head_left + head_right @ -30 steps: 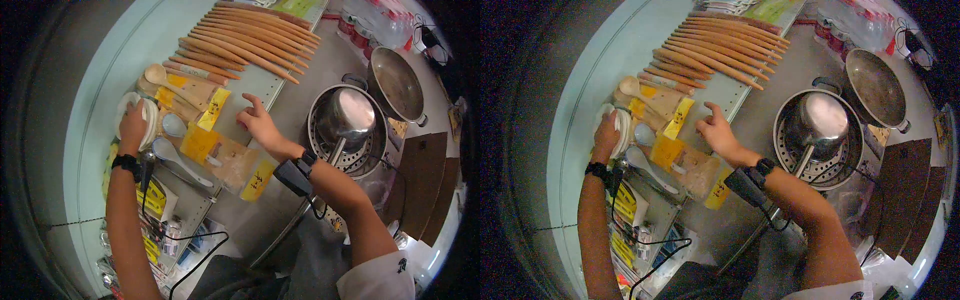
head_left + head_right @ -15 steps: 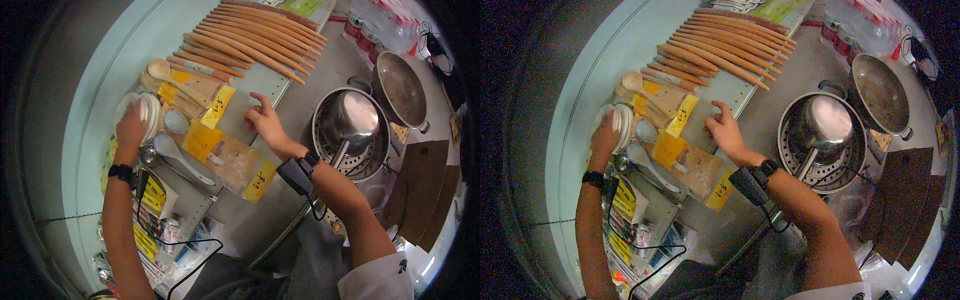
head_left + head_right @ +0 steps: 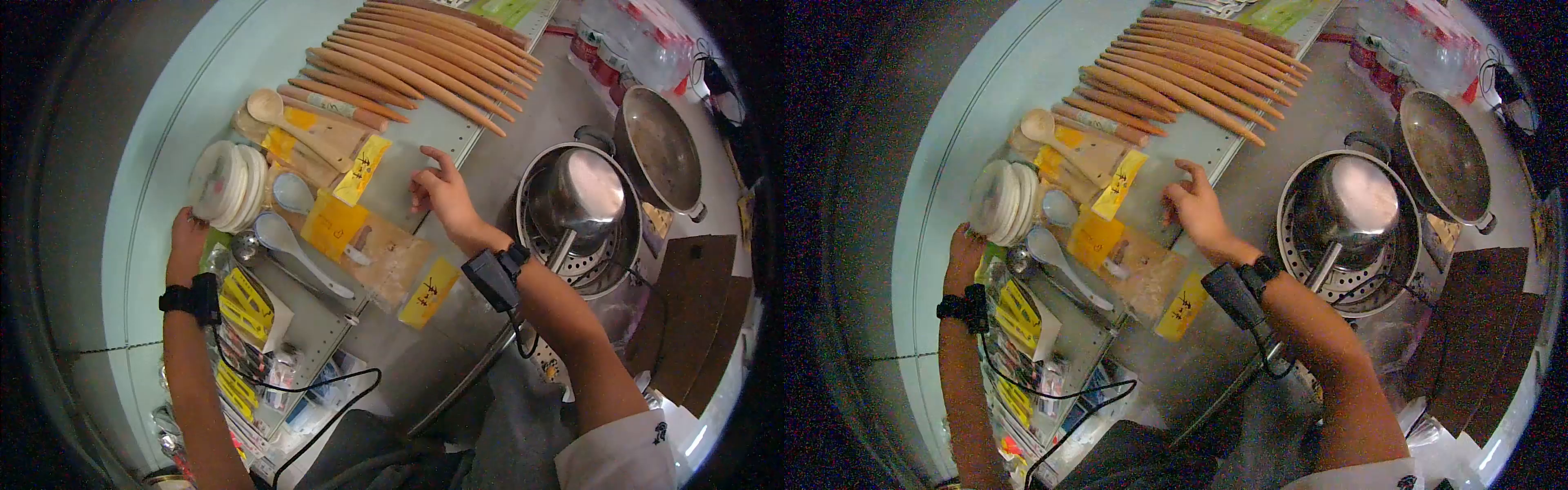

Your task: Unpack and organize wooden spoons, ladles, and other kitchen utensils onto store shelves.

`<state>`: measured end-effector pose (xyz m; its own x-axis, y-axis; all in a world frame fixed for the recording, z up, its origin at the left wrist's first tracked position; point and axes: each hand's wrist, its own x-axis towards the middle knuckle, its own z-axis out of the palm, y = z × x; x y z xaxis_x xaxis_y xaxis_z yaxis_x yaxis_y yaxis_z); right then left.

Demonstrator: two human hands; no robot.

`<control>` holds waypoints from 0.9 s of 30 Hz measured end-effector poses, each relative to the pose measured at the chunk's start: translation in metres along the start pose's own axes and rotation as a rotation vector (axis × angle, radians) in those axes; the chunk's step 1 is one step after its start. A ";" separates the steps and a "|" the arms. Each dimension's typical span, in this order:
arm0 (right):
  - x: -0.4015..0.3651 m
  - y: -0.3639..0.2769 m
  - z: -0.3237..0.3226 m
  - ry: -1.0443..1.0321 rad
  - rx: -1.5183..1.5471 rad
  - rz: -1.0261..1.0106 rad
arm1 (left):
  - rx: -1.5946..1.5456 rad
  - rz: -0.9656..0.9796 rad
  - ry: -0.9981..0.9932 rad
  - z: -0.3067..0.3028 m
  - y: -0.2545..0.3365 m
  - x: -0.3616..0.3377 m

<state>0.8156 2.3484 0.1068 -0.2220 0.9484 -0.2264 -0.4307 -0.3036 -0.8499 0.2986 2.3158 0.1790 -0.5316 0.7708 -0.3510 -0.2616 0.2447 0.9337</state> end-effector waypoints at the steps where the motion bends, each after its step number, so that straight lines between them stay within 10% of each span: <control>1: 0.000 0.000 0.001 -0.001 0.003 0.005 | -0.056 0.013 0.065 0.018 0.003 -0.016; 12: 0.003 0.004 -0.005 -0.022 -0.005 -0.013 | -0.097 -0.074 0.113 0.029 -0.003 -0.020; 15: 0.001 0.001 -0.004 -0.037 -0.006 0.001 | 0.106 0.049 -0.110 0.007 -0.011 -0.016; 17: -0.001 -0.002 -0.002 -0.041 0.041 0.016 | 1.030 0.375 -0.123 -0.005 -0.015 -0.013; 21: 0.001 0.001 -0.003 -0.042 -0.008 0.015 | 0.656 0.298 -0.153 -0.018 -0.018 -0.003; 27: 0.001 0.002 -0.004 -0.049 0.013 0.008 | 1.288 0.452 -0.077 0.000 -0.013 -0.024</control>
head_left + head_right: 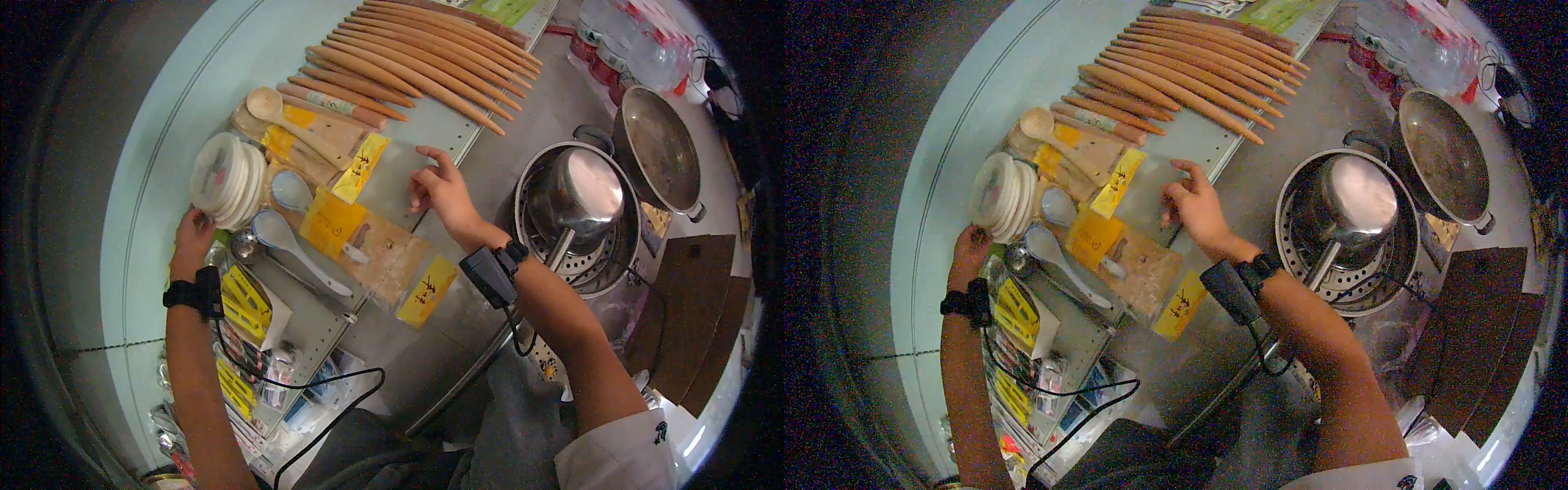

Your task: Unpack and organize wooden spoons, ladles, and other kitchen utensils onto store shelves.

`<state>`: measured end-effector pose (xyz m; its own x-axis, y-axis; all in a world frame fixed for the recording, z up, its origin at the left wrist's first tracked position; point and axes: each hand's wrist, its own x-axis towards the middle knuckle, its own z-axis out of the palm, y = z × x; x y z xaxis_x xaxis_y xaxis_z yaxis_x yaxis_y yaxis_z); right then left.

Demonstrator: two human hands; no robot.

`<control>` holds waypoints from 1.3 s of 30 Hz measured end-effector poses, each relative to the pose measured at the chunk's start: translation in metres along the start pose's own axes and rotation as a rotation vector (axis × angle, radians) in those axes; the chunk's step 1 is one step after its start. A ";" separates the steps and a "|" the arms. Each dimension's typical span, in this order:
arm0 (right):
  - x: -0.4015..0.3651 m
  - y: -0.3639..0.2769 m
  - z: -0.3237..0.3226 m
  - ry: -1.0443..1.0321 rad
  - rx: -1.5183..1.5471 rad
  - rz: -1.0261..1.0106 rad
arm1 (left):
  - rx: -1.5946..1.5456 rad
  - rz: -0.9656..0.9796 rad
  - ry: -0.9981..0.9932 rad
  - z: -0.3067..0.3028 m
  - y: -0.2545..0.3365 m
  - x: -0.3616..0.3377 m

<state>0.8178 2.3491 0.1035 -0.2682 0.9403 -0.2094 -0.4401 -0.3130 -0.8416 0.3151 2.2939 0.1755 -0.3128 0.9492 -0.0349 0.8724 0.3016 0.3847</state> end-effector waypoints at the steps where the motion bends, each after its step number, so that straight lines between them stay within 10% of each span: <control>1: 0.001 0.001 -0.001 0.001 -0.009 0.004 | -0.050 0.029 -0.014 -0.002 0.006 -0.004; 5: 0.000 0.000 -0.002 -0.004 -0.013 0.008 | -0.164 0.094 0.041 0.001 -0.082 0.048; 8: 0.001 0.001 -0.002 -0.001 -0.016 -0.006 | -0.147 0.140 0.519 0.009 0.049 0.049; 13: 0.001 0.003 -0.003 -0.003 -0.014 0.003 | 0.481 0.295 0.532 0.027 0.146 0.054; 22: -0.003 -0.002 -0.011 -0.088 -0.082 -0.004 | 1.016 0.566 0.004 0.019 0.162 0.071; 30: -0.001 -0.002 -0.010 -0.083 -0.047 -0.015 | 0.735 0.533 -0.081 0.008 0.149 0.061; 35: 0.000 0.000 -0.012 -0.084 -0.002 0.005 | 0.588 0.468 0.400 0.002 0.134 0.048; 39: -0.001 0.001 -0.012 -0.091 0.018 -0.011 | -0.005 0.026 0.693 0.007 0.118 0.004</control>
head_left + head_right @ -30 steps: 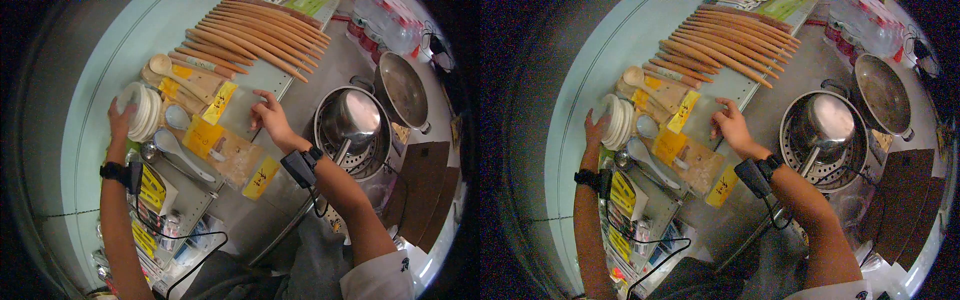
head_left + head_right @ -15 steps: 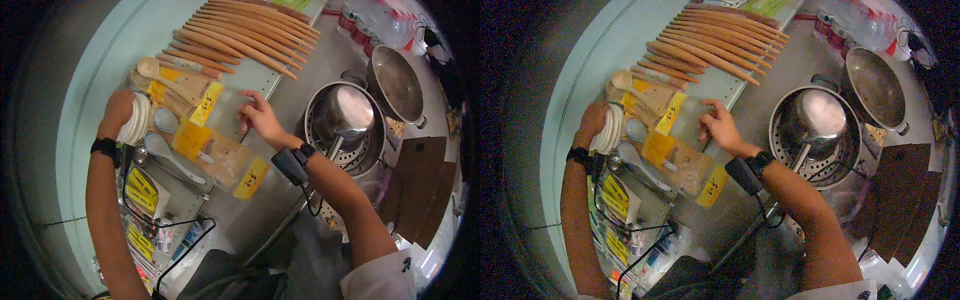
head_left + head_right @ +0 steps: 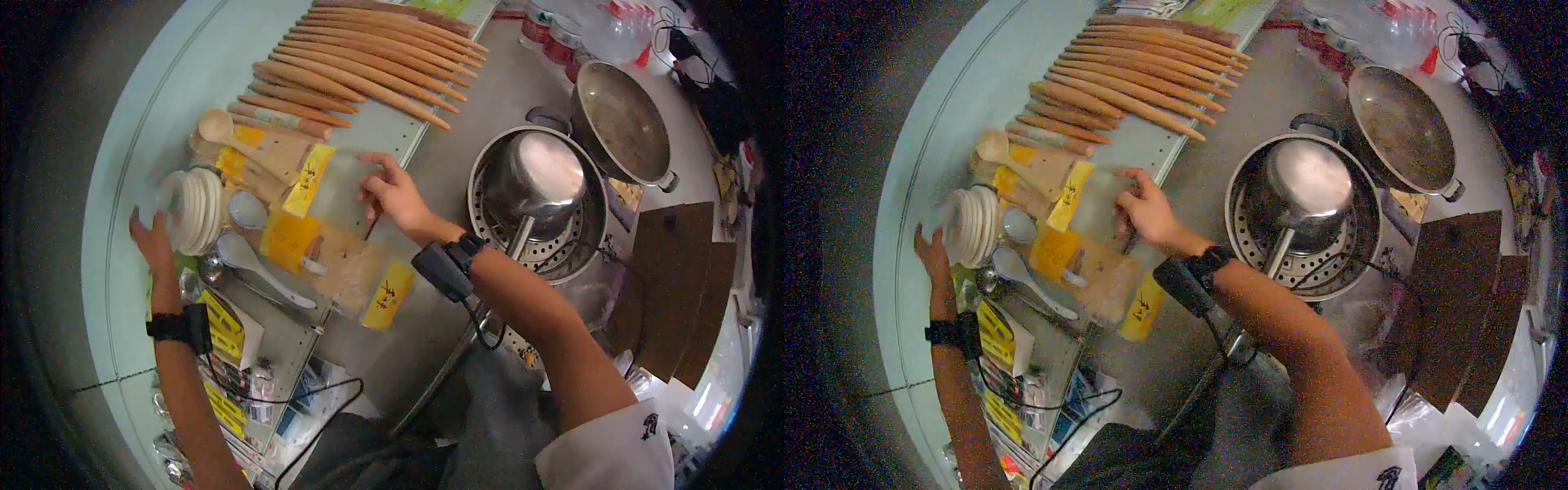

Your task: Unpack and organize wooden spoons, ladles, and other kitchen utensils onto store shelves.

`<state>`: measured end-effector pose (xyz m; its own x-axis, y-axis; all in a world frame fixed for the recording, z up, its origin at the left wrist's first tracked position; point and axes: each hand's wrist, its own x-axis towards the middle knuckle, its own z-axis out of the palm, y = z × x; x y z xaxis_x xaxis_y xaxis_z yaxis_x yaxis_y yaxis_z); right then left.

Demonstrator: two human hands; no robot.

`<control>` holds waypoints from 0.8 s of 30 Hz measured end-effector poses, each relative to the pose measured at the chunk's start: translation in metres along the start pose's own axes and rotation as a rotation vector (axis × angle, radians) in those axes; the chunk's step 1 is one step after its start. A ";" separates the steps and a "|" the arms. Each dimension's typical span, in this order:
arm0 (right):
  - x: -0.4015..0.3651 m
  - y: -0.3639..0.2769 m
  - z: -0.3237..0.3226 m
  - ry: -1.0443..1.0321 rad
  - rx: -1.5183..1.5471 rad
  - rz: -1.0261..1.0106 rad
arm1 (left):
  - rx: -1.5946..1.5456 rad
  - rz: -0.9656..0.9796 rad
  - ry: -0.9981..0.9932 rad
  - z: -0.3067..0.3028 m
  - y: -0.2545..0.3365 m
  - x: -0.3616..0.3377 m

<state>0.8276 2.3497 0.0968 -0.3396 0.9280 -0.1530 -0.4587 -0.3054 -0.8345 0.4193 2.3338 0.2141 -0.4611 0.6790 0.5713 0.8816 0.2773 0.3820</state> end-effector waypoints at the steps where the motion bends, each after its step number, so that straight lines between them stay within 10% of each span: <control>1: -0.001 -0.003 0.000 0.004 -0.003 -0.003 | 0.036 -0.024 -0.009 0.000 -0.018 -0.006; 5: -0.002 -0.004 0.002 0.003 -0.052 -0.003 | -0.086 -0.036 -0.250 0.042 -0.190 0.009; 8: 0.000 0.002 0.000 -0.001 -0.044 -0.006 | -0.572 -0.425 -0.224 0.047 -0.180 0.000; 14: -0.003 -0.011 0.003 -0.006 -0.129 0.008 | -0.524 -0.254 -0.079 0.037 -0.167 -0.024; 18: -0.016 -0.037 0.006 -0.059 -0.173 0.002 | -0.790 -0.134 0.032 -0.033 0.071 -0.096; 24: -0.027 -0.044 0.002 -0.128 -0.301 -0.030 | -0.334 0.445 -0.295 -0.034 0.103 -0.135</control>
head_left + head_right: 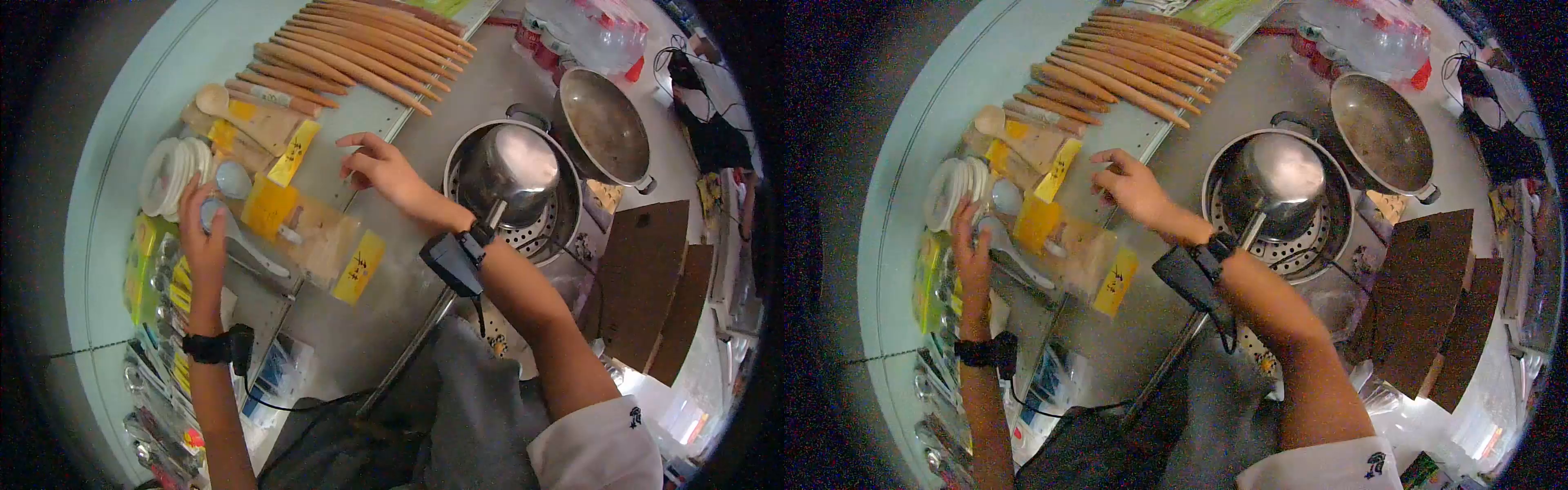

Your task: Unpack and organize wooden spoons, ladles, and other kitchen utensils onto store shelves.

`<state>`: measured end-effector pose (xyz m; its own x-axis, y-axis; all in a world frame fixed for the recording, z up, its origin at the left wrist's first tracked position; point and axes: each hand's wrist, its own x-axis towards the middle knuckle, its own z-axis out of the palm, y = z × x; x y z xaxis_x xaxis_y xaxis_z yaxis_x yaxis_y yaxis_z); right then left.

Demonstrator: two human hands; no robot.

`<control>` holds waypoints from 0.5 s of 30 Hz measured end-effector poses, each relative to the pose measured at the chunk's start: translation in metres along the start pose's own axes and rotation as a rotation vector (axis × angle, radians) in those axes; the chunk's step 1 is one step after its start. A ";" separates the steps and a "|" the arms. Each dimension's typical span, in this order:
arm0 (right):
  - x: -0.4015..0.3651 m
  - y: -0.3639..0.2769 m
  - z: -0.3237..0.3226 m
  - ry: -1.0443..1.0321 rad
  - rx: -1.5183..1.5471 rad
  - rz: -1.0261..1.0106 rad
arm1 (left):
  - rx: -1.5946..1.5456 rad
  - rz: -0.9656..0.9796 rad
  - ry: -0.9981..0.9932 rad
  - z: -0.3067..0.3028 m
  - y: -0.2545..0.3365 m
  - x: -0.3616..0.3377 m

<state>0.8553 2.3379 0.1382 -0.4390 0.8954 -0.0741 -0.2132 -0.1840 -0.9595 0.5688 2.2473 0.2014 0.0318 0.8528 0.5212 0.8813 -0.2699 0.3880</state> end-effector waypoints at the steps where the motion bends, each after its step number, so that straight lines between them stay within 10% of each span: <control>1: -0.001 0.002 0.000 -0.004 0.006 0.005 | -0.012 -0.044 -0.043 0.003 0.005 -0.005; 15: -0.005 0.011 0.016 -0.522 -0.826 -0.046 | 0.225 0.118 -0.630 0.046 0.074 -0.077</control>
<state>0.8409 2.3251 0.1323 -0.8194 0.5656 -0.0932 0.3512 0.3667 -0.8615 0.6539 2.1824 0.1549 0.3428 0.9392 -0.0188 0.9294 -0.3361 0.1522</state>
